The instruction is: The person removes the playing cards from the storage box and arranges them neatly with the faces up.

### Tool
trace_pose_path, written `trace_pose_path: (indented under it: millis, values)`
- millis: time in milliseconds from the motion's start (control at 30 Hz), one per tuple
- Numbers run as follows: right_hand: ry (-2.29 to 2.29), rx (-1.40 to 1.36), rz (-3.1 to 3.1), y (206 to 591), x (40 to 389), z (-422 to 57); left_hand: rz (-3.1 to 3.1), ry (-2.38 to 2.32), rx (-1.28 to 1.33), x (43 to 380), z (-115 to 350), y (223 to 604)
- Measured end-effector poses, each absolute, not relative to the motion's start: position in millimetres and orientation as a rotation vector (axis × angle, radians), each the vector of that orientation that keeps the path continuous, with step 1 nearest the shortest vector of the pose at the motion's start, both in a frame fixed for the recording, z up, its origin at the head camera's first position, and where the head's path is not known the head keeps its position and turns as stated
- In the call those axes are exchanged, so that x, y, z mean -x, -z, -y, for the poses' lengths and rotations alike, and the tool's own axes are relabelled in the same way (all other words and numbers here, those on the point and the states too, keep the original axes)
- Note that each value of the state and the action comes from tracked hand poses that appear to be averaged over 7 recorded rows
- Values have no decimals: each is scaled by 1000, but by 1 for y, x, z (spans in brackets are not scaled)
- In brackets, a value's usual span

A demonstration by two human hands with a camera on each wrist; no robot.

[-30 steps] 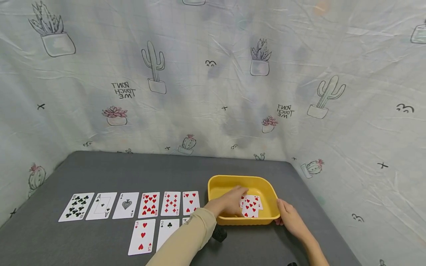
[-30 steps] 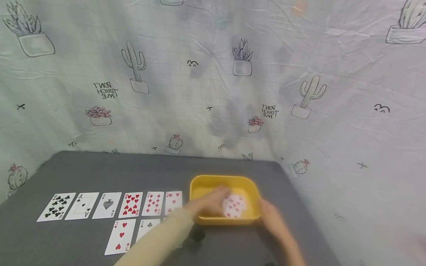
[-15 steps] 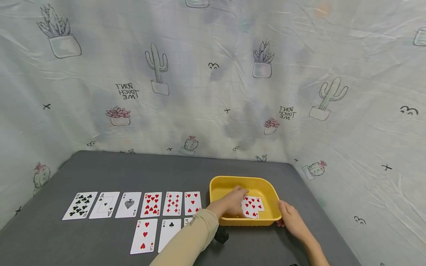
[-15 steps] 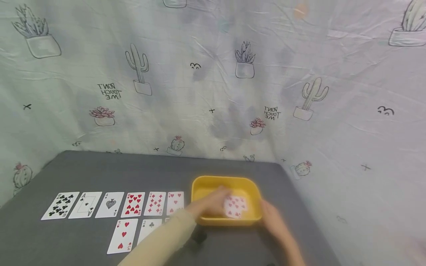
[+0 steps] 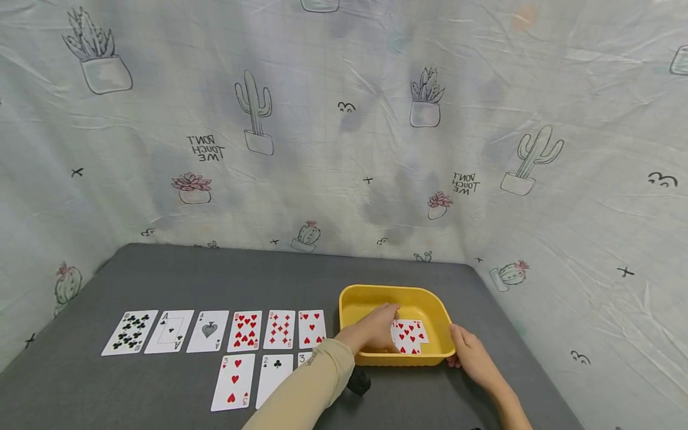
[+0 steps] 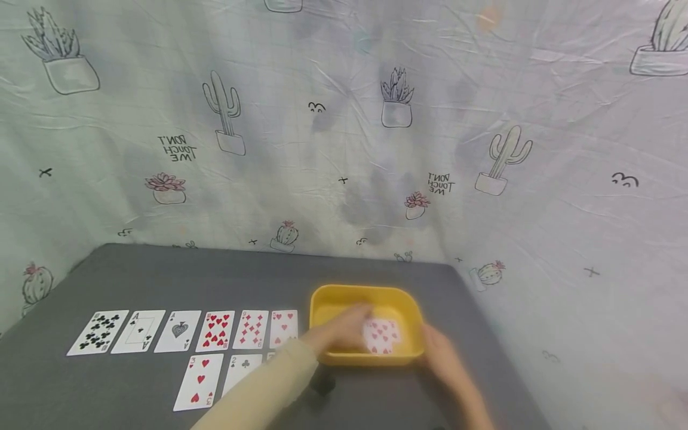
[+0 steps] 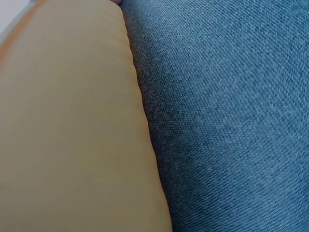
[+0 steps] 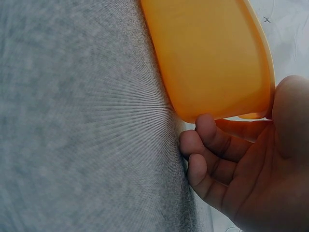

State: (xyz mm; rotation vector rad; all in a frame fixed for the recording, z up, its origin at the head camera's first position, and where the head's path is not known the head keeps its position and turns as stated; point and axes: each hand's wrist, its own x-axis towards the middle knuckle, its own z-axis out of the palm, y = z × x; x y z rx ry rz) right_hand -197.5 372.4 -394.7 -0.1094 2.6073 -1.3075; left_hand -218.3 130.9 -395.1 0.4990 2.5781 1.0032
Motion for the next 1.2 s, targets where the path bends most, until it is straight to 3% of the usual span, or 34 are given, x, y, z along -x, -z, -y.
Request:
trace_pose_path:
  millis: [833, 1200]
  values:
    - [1327, 126, -2612, 402, 200, -374, -2669, -877, -821, 227, -130, 406]
    - [1321, 105, -2618, 405, 200, -374, -2617, -904, -798, 229, -129, 409]
